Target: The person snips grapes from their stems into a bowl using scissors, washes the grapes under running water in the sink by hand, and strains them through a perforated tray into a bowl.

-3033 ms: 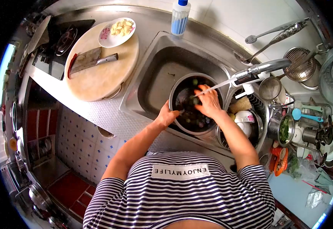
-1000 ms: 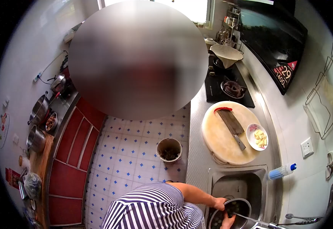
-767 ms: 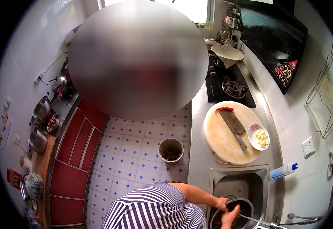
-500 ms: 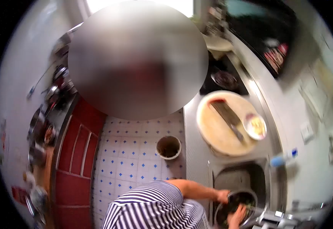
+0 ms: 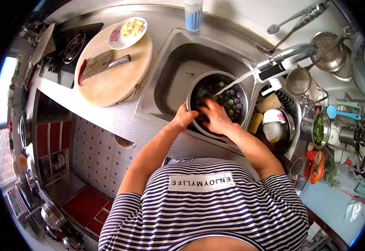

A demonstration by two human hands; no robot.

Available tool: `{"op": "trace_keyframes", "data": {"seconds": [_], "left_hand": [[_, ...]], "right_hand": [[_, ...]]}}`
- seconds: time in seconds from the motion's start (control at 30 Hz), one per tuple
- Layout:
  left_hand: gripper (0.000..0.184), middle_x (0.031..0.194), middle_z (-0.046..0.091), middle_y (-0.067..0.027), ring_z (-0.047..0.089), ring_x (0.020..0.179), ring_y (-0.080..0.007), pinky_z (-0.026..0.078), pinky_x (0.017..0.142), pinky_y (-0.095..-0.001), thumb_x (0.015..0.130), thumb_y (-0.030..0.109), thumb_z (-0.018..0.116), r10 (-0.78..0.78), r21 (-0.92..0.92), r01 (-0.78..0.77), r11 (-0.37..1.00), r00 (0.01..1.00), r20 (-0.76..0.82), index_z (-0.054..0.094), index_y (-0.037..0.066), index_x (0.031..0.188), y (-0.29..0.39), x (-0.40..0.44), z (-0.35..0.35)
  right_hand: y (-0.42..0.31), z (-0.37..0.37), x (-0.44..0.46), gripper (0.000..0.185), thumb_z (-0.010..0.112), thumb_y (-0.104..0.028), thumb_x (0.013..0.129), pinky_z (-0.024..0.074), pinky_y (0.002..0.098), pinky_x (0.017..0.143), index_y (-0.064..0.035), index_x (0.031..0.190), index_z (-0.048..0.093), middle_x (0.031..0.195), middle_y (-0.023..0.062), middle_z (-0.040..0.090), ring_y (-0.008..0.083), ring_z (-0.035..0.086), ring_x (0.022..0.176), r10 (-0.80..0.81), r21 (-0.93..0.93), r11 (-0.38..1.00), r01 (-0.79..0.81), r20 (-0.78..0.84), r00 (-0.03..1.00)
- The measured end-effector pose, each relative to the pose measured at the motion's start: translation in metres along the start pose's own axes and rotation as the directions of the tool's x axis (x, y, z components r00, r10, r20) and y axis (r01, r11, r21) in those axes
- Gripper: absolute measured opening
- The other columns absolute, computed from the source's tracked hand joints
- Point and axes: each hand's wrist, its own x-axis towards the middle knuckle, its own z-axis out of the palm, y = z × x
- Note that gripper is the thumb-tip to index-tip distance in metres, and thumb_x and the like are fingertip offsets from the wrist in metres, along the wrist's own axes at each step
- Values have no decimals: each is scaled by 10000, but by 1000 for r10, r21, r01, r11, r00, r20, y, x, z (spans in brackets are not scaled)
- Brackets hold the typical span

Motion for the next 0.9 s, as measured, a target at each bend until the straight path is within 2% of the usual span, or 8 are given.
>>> {"op": "trace_keyframes", "data": {"seconds": [0.1,0.23,0.3,0.43,0.5,0.6,0.67,0.9], "left_hand": [[349,772,561,-65,520,669,-170,434,599,-303,657,-10,542,10,-19,-10,1000,1000,-11,536,-28,1006,4,-2,2],[262,739,562,-72,521,649,-179,426,589,-312,670,13,548,30,-2,-30,1000,1000,2,555,-58,923,1,-4,-1],[255,732,558,-75,519,646,-177,418,580,-313,671,22,552,54,7,-53,999,998,-15,553,-56,914,3,-4,1],[264,711,533,-66,498,637,-174,404,570,-315,672,20,552,41,6,-41,999,999,-5,546,-54,925,10,-8,1],[269,705,525,-62,490,634,-173,400,569,-315,673,18,552,24,-3,-24,1000,999,-22,544,-53,932,13,-12,5],[270,701,515,-52,480,632,-170,398,575,-312,676,17,552,51,5,-51,999,998,-46,539,-53,937,16,-11,4],[498,960,575,-105,547,854,-206,444,788,-307,669,-34,523,-26,48,26,999,1000,12,461,-43,1164,13,-8,0],[502,991,581,-117,551,881,-207,443,799,-311,665,-42,529,-30,11,29,1000,999,24,464,-36,1162,15,-10,1]], "right_hand": [[23,-19,-19,648,747,-131,573,356,449,942,-73,1173,508,1263,157,404,322,386,1183,-61,-156,984,86,157,986],[14,-8,2,556,700,-84,624,378,446,898,-32,1142,504,1223,169,414,345,403,1140,202,-54,977,-208,-96,975],[-1,10,2,586,689,-77,623,359,438,958,-26,1170,486,1264,172,392,353,369,1184,120,7,993,-121,-172,978],[15,-30,-17,555,656,-89,638,392,370,957,-11,1169,515,1226,191,449,346,453,1124,-34,311,949,-55,272,962],[37,-46,-15,420,632,-79,664,458,377,837,-8,1073,569,1144,179,519,334,529,1020,41,297,951,-84,149,988],[50,-47,10,407,656,-101,664,468,398,775,-14,1049,561,1099,168,529,339,537,976,235,257,942,-217,-42,971],[45,-30,29,278,645,-126,700,485,412,694,-46,948,547,935,148,542,332,552,863,158,-38,982,-185,-378,912],[54,-16,38,235,652,-100,675,479,423,657,-58,829,480,855,124,494,319,543,774,181,-206,954,-217,-177,967]]}}
